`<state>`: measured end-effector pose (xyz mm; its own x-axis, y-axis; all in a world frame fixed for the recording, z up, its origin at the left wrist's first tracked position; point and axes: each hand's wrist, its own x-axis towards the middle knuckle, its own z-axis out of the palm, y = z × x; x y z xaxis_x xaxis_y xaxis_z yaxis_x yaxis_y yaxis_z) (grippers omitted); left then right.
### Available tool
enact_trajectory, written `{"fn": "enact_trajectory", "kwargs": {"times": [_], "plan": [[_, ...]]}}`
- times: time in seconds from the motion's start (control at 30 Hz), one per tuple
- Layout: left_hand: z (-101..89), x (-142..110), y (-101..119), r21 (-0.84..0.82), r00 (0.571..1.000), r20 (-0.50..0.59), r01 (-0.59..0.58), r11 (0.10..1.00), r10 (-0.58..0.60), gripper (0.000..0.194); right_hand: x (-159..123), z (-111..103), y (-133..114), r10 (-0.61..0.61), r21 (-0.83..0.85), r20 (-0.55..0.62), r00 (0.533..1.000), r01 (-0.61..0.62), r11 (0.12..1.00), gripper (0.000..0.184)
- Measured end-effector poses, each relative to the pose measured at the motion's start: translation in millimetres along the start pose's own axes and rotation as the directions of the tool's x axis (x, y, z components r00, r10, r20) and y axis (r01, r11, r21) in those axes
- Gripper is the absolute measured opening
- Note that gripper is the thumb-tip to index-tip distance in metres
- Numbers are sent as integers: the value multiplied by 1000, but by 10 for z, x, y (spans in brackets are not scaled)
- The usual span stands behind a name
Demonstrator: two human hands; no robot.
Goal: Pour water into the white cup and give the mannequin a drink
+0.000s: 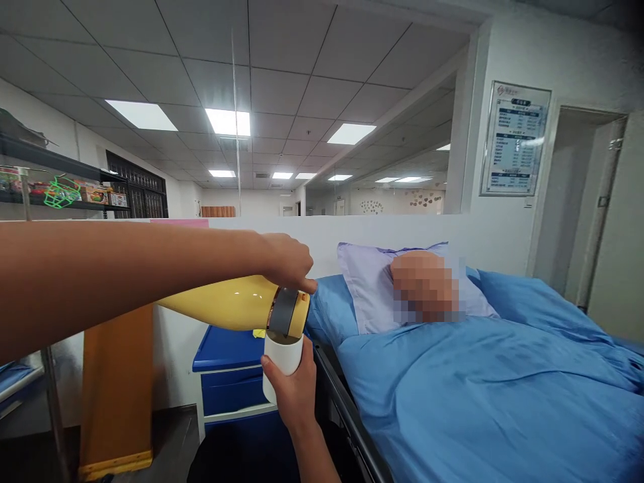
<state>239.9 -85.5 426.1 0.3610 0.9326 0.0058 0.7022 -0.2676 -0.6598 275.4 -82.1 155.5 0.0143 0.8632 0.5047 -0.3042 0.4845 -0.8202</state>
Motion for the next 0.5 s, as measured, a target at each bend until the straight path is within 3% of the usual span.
{"fn": "enact_trajectory", "kwargs": {"times": [0.13, 0.27, 0.4, 0.5], "plan": [[60, 25, 14, 14, 1000, 21, -3, 1000, 2, 68, -9, 38, 40, 10, 16, 11, 1000, -11, 1000, 57], [289, 101, -84, 25, 1000, 1, -8, 1000, 8, 74, 48, 64, 155, -3, 5, 59, 998, 2, 1000, 54], [688, 166, -480, -142, 994, -4, 110, 984, -111, 80, 162, -28, 367, 25, -112, 52, 998, -19, 994, 55], [1141, 169, -974, -363, 951, 15, 293, 884, -309, 84, 218, -177, 603, 98, -179, -39, 994, -103, 978, 56]]}}
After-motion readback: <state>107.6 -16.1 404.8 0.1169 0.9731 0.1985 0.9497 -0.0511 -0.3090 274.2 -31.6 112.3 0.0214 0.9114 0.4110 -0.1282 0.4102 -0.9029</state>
